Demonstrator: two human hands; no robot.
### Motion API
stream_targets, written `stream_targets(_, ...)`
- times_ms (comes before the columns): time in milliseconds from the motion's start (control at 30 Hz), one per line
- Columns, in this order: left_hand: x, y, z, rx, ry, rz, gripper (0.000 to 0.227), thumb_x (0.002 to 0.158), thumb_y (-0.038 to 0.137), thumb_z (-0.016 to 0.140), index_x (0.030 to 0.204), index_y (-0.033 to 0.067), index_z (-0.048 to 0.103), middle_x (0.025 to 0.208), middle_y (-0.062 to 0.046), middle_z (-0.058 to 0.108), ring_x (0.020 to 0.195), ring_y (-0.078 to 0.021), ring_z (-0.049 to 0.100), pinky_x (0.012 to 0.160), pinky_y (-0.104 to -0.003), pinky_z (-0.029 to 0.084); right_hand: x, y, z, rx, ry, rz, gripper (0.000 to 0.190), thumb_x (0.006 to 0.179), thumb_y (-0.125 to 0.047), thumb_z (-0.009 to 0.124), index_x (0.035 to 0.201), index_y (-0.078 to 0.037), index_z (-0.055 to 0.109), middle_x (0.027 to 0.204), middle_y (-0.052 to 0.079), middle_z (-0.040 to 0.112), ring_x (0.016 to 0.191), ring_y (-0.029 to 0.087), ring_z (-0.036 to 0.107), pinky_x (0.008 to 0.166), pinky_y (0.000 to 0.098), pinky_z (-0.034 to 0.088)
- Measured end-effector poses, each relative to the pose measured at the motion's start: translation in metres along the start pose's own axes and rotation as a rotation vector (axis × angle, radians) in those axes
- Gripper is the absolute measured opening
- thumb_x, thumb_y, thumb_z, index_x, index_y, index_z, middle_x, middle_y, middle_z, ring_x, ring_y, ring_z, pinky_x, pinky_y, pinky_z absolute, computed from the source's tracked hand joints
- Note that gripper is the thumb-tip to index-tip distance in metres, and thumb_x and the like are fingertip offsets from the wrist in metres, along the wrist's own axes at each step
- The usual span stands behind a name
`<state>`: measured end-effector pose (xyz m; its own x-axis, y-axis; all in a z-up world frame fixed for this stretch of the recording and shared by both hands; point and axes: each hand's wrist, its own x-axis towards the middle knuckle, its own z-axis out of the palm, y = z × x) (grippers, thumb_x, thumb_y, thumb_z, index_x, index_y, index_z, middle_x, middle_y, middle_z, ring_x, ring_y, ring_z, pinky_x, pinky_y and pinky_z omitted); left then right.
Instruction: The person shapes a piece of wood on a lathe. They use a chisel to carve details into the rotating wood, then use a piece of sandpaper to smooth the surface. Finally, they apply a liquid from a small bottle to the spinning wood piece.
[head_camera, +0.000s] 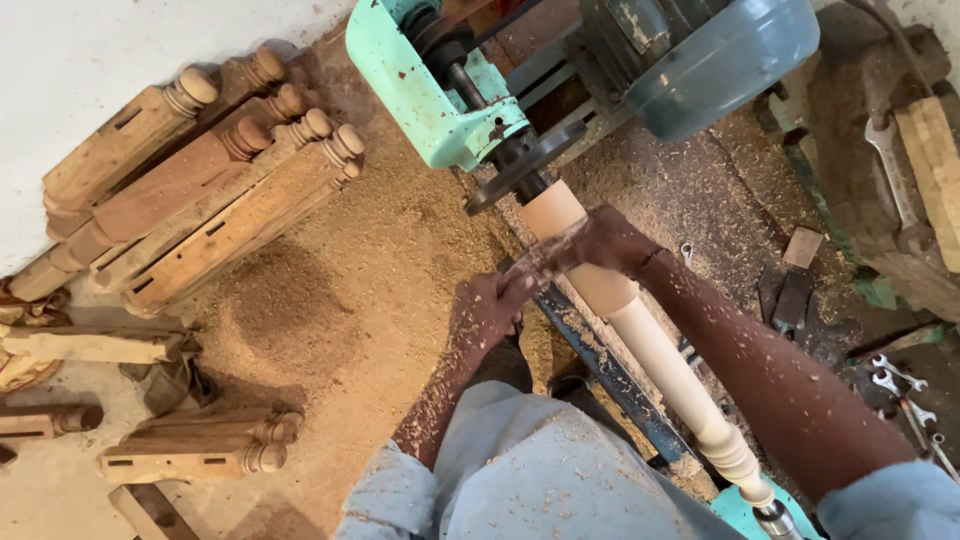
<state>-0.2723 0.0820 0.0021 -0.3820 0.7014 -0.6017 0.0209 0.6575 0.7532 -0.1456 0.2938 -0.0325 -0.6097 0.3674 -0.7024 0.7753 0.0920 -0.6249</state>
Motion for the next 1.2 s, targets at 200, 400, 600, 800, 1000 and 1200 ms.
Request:
stream_targets(200, 0.013, 0.011, -0.022, -0.122, 0.013, -0.015, 0.031, 0.094, 0.038, 0.066, 0.103, 0.0100, 0.075, 0.056, -0.006, 0.065, 0.042, -0.0128, 0.060, 0.042, -0.031, 0.050, 0.034, -0.012, -0.004, -0.033, -0.004, 0.035, 0.046, 0.075, -0.035, 0.086, 0.099, 0.003, 0.081, 0.096, 0.013, 0.082, 0.096, 0.027, 0.077, 0.085, 0.0413, 0.064)
stream_targets(400, 0.024, 0.015, -0.031, -0.075, 0.077, -0.012, 0.042, 0.097, 0.037, 0.068, 0.086, -0.0022, 0.076, 0.056, -0.005, 0.066, 0.045, -0.0101, 0.065, 0.044, -0.030, 0.054, 0.054, -0.021, -0.009, -0.064, 0.002, -0.065, 0.080, 0.068, -0.040, 0.095, 0.120, 0.008, 0.057, 0.110, 0.015, 0.074, 0.112, 0.031, 0.068, 0.104, 0.0425, 0.050)
stream_targets(600, 0.018, 0.016, -0.029, -0.139, 0.083, 0.024, 0.033, 0.092, 0.036, 0.068, 0.102, 0.0055, 0.077, 0.056, -0.005, 0.065, 0.042, -0.0115, 0.060, 0.042, -0.030, 0.051, 0.043, 0.000, -0.006, -0.099, -0.041, -0.027, 0.074, 0.069, -0.038, 0.094, 0.116, 0.008, 0.059, 0.105, 0.014, 0.074, 0.106, 0.029, 0.068, 0.099, 0.0413, 0.051)
stream_targets(800, 0.021, 0.016, -0.034, -0.100, 0.104, -0.015, 0.035, 0.090, 0.037, 0.070, 0.107, 0.0078, 0.078, 0.057, -0.006, 0.069, 0.043, -0.0100, 0.064, 0.044, -0.028, 0.055, 0.053, -0.010, -0.007, -0.097, -0.058, -0.038, 0.068, 0.069, -0.036, 0.093, 0.111, 0.007, 0.061, 0.101, 0.013, 0.074, 0.101, 0.028, 0.068, 0.093, 0.0400, 0.052)
stream_targets(1000, 0.036, 0.010, -0.030, -0.195, 0.109, -0.116, 0.033, 0.092, 0.032, 0.072, 0.101, 0.0014, 0.079, 0.060, -0.009, 0.071, 0.039, -0.0121, 0.059, 0.033, -0.032, 0.047, 0.051, -0.020, -0.010, -0.090, -0.090, -0.069, 0.063, 0.070, -0.035, 0.092, 0.107, 0.007, 0.063, 0.097, 0.012, 0.074, 0.095, 0.026, 0.068, 0.087, 0.0388, 0.053)
stream_targets(1200, 0.025, 0.006, -0.020, -0.201, 0.021, -0.096, 0.028, 0.092, 0.031, 0.073, 0.093, 0.0024, 0.075, 0.059, -0.009, 0.070, 0.039, -0.0098, 0.060, 0.034, -0.028, 0.049, 0.027, -0.012, -0.013, -0.158, -0.128, -0.073, 0.057, 0.070, -0.033, 0.090, 0.103, 0.006, 0.065, 0.093, 0.011, 0.074, 0.089, 0.024, 0.068, 0.081, 0.0375, 0.053)
